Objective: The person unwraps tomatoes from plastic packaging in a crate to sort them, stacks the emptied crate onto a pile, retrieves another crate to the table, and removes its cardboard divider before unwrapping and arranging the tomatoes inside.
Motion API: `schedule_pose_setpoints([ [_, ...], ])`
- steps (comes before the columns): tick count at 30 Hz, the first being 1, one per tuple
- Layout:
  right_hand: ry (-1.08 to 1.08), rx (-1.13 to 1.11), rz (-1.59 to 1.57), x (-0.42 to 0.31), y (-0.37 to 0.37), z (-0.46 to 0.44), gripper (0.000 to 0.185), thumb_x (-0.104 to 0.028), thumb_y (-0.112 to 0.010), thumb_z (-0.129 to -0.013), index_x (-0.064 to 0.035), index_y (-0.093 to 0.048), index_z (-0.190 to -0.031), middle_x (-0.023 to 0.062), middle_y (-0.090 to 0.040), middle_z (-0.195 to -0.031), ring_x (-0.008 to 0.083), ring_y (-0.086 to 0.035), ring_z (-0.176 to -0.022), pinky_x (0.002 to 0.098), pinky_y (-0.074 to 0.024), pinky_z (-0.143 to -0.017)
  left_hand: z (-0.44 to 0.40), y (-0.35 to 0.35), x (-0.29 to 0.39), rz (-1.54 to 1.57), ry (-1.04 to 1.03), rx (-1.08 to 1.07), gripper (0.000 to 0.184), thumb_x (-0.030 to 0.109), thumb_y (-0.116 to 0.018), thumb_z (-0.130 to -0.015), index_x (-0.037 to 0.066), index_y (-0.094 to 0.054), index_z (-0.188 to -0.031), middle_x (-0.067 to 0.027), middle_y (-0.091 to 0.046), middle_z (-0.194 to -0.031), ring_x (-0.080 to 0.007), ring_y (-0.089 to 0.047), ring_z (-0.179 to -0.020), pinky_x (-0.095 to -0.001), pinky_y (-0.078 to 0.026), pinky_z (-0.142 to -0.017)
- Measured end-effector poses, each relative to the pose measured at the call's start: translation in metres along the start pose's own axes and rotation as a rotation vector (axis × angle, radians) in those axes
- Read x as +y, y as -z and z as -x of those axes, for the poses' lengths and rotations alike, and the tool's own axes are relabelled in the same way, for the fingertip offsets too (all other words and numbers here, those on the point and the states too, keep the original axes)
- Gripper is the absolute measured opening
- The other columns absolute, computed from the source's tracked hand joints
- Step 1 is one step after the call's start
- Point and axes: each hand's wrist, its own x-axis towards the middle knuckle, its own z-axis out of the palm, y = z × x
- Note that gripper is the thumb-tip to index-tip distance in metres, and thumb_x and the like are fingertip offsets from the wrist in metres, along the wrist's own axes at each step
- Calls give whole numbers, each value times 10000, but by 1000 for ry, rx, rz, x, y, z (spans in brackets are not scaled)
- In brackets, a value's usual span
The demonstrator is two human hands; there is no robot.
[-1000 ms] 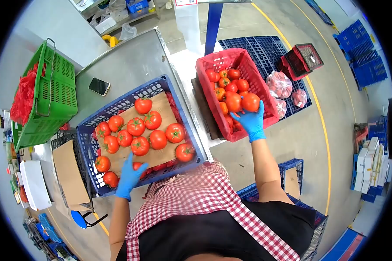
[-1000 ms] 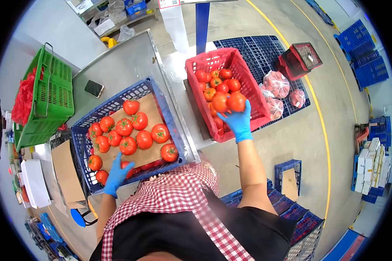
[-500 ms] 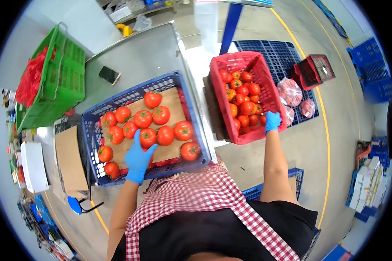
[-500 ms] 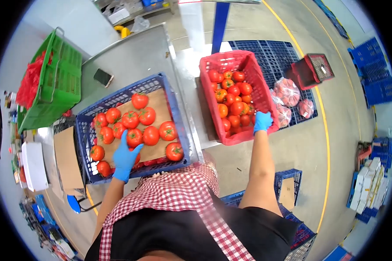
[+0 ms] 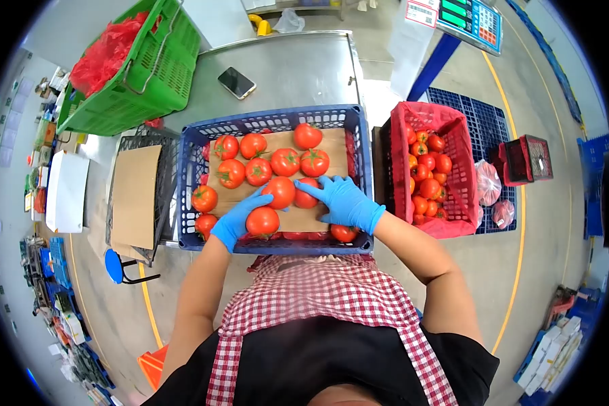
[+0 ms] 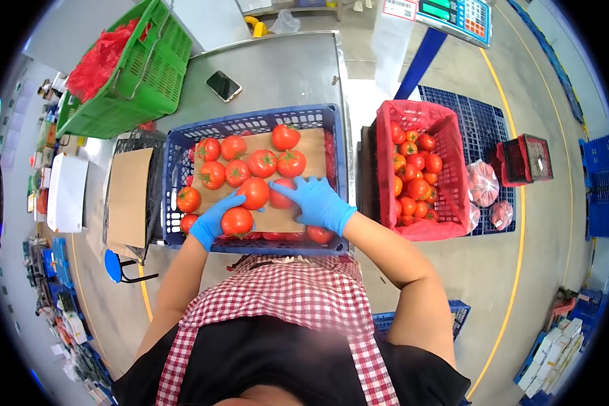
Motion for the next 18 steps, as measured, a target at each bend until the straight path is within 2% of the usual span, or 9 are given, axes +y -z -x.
schedule_pose_setpoints([
  [1,-9,-9,-8,-2,1,-3,851,-197,-722,-693,-269,-290,-1423,165,-531,-1051,346,-565,-914,430,-473,-755,12,-2,2,289,54,-119,646,391,-539,-898,9,-328,-1375,-250,-539,-1210,-335,-639,-821,-403,-542,-729],
  [2,-18,-19,-20,-5,1,-7,885,-204,-730,-689,-290,-260,-1435,166,-530,-1036,345,-570,-895,430,-481,-736,19,-11,0,407,36,-43,608,456,-415,-939,27,-349,-1365,-284,-539,-1181,-305,-627,-654,-379,-533,-542],
  [5,-18,2,50,-5,-13,-20,882,-243,-737,-688,-194,-266,-1433,168,-543,-985,346,-596,-808,429,-500,-638,23,-10,-4,580,-73,-292,679,525,-443,-911,11,-365,-1347,-280,-537,-1194,-309,-640,-683,-379,-538,-534],
  [8,-173,-53,-69,-11,-11,-27,862,-308,-713,-737,-150,-236,-1438,208,-557,-1001,363,-594,-898,452,-495,-669,22,-17,-3,564,-113,-285,704,562,-404,-909,2,-381,-1335,-286,-539,-1184,-303,-628,-651,-371,-509,-482],
  [11,-348,7,-348,-16,-22,-34,750,-295,-674,-777,-130,-291,-1400,230,-576,-1089,356,-604,-977,426,-507,-747,29,-21,-9,508,-120,-78,735,613,-379,-889,33,-374,-1341,-292,-545,-1158,-304,-603,-578,-385,-467,-411],
  [13,-317,-11,-694,3,-59,-45,677,-315,-638,-830,-87,-320,-1382,215,-560,-1199,323,-603,-1024,394,-491,-845,30,-10,-18,556,-67,-61,832,694,-382,-835,12,-404,-1311,-275,-568,-1131,-292,-580,-529,-375,-446,-391],
  [15,-243,-201,-1675,-2,-32,-32,624,-337,-640,-843,-40,-396,-1334,163,-571,-1208,265,-604,-1022,363,-461,-920,31,11,-31,504,-153,-280,825,716,-376,-831,35,-424,-1294,-229,-602,-1077,-314,-570,-510,-402,-454,-401],
  [17,-213,-190,-2014,-17,-4,-15,548,-307,-636,-855,-8,-464,-1280,117,-584,-1181,231,-613,-974,366,-491,-887,40,-11,-27,662,-263,-198,853,708,-403,-829,-4,-416,-1300,-181,-630,-1066,-286,-604,-617,-362,-457,-406],
  [18,-215,-197,-2105,-17,11,0,546,-296,-632,-858,-11,-458,-1289,125,-577,-1192,235,-618,-964,370,-504,-866,44,-12,-28,622,-330,-282,855,703,-404,-833,12,-389,-1336,-176,-615,-1131,-262,-608,-637,-341,-445,-396],
])
